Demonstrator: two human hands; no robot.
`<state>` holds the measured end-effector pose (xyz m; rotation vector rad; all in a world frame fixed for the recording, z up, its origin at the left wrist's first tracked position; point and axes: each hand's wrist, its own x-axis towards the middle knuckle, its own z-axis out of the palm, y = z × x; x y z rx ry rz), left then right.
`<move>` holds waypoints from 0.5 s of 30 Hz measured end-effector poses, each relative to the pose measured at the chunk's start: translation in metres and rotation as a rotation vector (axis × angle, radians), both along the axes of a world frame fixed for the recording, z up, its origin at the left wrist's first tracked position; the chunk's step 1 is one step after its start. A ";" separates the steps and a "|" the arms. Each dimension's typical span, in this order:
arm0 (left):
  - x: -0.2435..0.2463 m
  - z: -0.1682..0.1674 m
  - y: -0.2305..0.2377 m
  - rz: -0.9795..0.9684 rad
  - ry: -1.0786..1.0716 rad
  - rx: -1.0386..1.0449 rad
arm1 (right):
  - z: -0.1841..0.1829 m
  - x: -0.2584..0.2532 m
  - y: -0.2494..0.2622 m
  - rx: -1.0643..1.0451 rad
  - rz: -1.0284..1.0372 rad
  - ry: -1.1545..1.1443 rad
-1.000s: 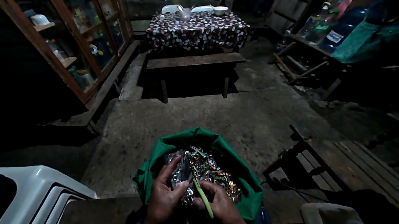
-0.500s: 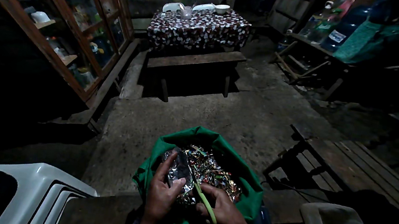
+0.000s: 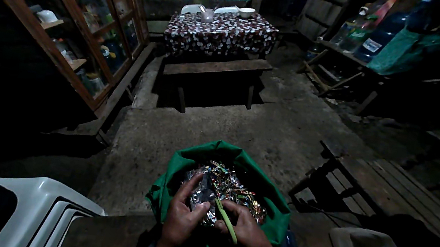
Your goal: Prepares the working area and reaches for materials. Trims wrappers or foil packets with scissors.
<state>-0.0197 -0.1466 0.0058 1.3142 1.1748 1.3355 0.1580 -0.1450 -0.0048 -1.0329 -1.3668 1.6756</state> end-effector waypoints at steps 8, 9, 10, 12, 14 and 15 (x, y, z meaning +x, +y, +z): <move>-0.002 -0.002 0.002 -0.029 0.009 0.026 | -0.007 0.002 0.000 0.027 -0.013 0.015; -0.003 -0.002 0.002 -0.051 0.019 0.023 | -0.005 0.002 0.001 0.017 -0.015 0.021; -0.004 -0.002 0.002 -0.085 0.026 0.020 | -0.003 0.002 0.002 0.018 -0.014 0.027; -0.005 -0.002 0.001 -0.147 0.043 0.015 | 0.002 0.004 0.005 0.030 -0.014 0.033; -0.006 -0.001 0.000 -0.178 0.050 0.011 | 0.004 0.005 0.008 0.049 -0.009 0.036; -0.006 -0.001 0.000 -0.183 0.043 0.017 | 0.003 0.005 0.009 0.056 -0.012 0.036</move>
